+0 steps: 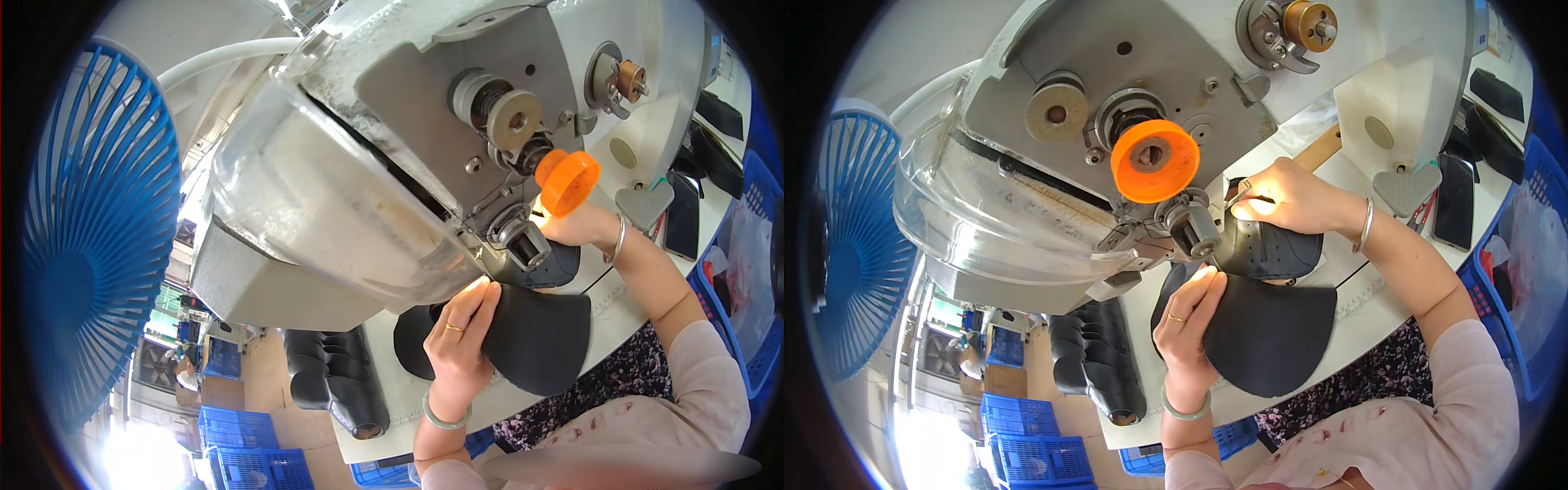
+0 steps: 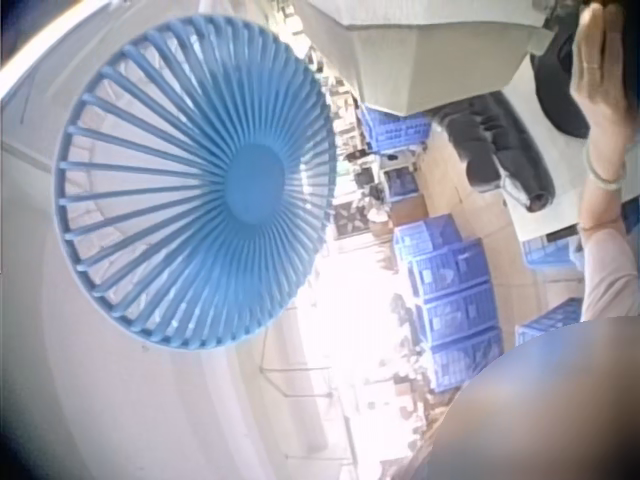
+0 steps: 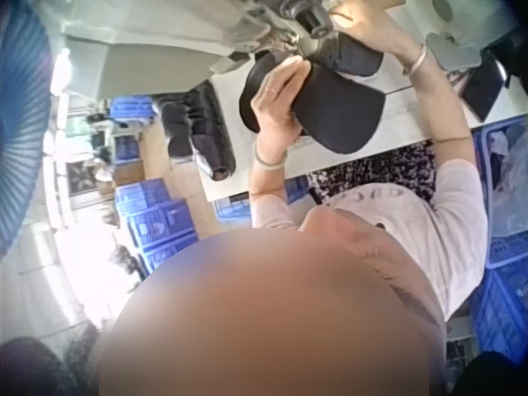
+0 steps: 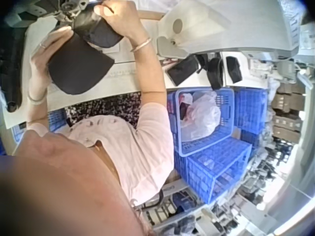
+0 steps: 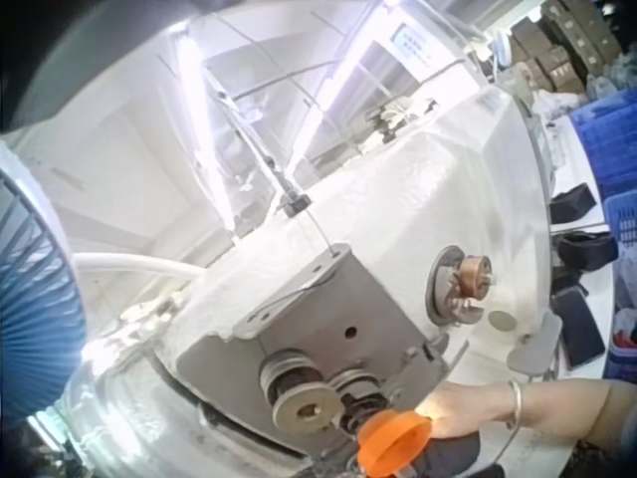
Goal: Stitching leather shoe components using an industrial sewing machine.
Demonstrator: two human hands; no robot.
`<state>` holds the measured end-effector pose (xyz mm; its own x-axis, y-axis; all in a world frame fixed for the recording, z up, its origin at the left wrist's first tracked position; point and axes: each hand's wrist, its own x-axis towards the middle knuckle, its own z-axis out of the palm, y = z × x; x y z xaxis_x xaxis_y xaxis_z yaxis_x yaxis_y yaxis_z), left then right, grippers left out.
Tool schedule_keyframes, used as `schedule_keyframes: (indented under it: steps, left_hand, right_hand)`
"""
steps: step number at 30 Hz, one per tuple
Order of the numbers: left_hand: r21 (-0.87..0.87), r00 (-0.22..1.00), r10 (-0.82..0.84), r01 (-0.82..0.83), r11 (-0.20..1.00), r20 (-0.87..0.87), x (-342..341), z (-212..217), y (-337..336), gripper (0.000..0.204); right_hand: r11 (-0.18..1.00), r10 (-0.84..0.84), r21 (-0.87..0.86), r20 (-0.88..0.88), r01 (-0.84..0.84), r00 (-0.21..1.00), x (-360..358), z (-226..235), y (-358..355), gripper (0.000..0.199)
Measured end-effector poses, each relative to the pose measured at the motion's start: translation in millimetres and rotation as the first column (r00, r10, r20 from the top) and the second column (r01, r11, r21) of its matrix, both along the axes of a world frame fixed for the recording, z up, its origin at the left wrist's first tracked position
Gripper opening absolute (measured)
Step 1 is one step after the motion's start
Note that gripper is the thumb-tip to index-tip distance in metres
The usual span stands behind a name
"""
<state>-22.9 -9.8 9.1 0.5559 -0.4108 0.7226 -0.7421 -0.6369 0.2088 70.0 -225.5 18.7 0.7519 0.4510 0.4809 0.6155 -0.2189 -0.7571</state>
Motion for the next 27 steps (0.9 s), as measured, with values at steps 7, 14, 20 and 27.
schedule_keyframes:
  steps: [7,14,20,27]
  left_hand:
    - [0.112,0.995,0.059,-0.069,0.991,0.083,-4.2,1.3,-1.8,0.051]
    - [0.117,0.995,0.057,-0.066,0.991,0.085,-2.8,-1.3,-1.6,0.050]
    - [0.098,0.995,0.044,-0.053,0.994,0.086,3.3,1.5,-2.9,0.049]
    - [0.057,0.995,0.100,-0.099,0.993,-0.023,1.5,5.4,-4.8,0.040]
  right_hand:
    - [0.999,-0.032,-0.013,0.023,0.032,0.999,0.6,-1.3,1.8,0.022]
    - [0.995,-0.096,-0.034,-0.048,0.095,0.994,-0.3,1.1,3.0,0.025]
    - [0.992,-0.113,-0.067,-0.115,0.106,0.987,3.7,1.6,2.2,0.019]
    - [0.995,-0.094,0.003,-0.149,0.096,0.984,-0.9,6.2,3.3,0.017]
